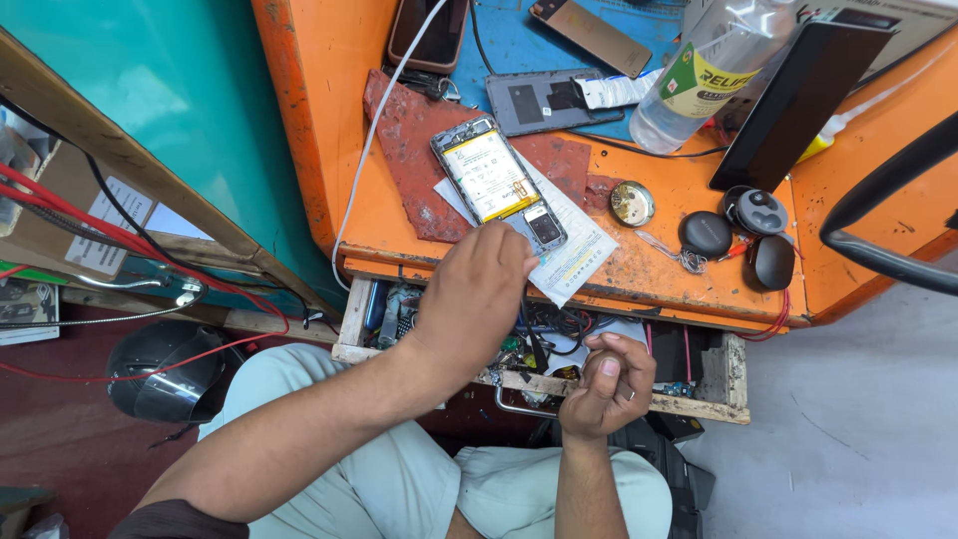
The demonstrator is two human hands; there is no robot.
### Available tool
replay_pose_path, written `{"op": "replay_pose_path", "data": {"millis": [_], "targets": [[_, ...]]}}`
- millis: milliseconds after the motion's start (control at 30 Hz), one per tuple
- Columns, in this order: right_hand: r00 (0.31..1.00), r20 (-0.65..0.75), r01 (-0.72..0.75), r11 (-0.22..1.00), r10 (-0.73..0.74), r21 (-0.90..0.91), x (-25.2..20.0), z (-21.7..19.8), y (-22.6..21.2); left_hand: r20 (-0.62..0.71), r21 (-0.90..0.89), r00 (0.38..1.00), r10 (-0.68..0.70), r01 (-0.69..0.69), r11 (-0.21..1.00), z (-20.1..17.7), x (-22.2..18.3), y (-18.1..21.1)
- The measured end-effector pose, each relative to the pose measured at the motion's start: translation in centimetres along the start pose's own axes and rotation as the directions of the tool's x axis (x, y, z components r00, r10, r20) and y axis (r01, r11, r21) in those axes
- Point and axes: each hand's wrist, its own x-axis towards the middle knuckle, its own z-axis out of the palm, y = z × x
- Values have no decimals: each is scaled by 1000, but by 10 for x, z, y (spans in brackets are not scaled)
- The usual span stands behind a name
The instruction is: The person pries a small component from a disassembled mobile phone using a metal tool, then positions the component on a white surface to peel off a backing or layer.
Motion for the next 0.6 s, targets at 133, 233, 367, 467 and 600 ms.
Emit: {"op": "replay_pose_path", "data": {"millis": [133, 233, 367, 467, 600], "targets": [[1000, 16, 13, 1000, -13, -5, -2, -2, 1, 26, -280, 997, -68, 72, 957, -11, 1, -14], [1000, 15, 21, 1000, -21, -18, -1, 0, 1, 24, -348, 998, -65, 69, 935, -17, 1, -17], [999, 22, 24, 999, -24, -24, 0, 0, -1, -79, -220, 997, 25, -41, 975, -11, -3, -8], [1000, 27, 16, 999, -15, -30, 0, 1, -1, -91, -121, 995, 36, -47, 991, -3, -5, -4], [1000, 23, 5, 999, -4, -40, -1, -1, 0, -89, -57, 995, 40, -46, 997, 3, -6, 1]]}}
